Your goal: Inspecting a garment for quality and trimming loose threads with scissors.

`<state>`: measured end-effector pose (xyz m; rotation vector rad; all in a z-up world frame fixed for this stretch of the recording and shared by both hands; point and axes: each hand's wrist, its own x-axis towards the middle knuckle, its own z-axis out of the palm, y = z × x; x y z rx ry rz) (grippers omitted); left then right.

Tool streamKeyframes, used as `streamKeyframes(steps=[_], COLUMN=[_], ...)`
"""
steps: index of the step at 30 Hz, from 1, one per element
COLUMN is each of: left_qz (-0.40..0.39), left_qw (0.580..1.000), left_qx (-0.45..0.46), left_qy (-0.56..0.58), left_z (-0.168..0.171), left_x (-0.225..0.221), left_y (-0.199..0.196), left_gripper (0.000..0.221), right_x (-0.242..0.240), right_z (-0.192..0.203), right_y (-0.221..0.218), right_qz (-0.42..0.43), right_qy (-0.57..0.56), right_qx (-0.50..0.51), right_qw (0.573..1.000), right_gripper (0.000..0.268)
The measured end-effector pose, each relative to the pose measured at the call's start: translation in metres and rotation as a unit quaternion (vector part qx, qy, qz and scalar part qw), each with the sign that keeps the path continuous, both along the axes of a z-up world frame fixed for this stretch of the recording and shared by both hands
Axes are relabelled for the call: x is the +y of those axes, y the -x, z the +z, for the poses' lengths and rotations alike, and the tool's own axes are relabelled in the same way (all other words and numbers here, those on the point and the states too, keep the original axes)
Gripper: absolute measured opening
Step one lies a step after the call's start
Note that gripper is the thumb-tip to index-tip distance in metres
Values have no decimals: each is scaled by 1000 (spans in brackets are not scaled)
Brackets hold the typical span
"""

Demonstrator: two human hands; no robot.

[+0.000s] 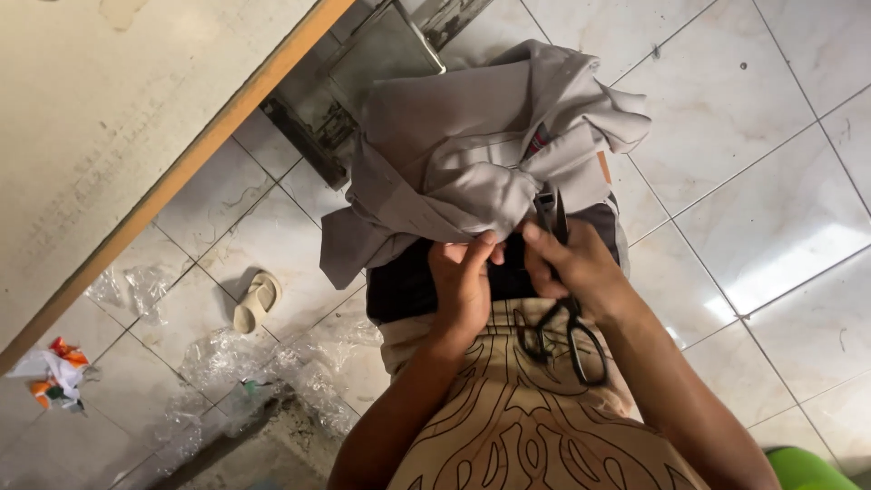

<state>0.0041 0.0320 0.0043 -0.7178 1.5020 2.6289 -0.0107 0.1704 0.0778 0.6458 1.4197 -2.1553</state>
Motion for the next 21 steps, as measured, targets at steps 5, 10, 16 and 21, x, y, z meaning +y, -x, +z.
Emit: streamKeyframes(steps=[5, 10, 16, 21], left_qz=[52, 84, -211, -506], left_qw=[987, 985, 810, 630], left_qx=[-139, -80, 157, 112], left_qy=[-62, 125, 524, 578], left_z=[9, 31, 81, 113], left_x=[1, -44, -98, -105], left_y=[15, 11, 44, 129], left_gripper=[25, 28, 19, 57], right_x=[-24, -16, 6, 21], right_z=[8, 8, 4, 17], right_y=[26, 16, 10, 20], right_qz=[-55, -33, -92, -103], right_qy=[-39, -41, -60, -80], right_qx=[123, 178, 144, 171], right_qw=[990, 983, 983, 977], right_gripper=[36, 30, 23, 21])
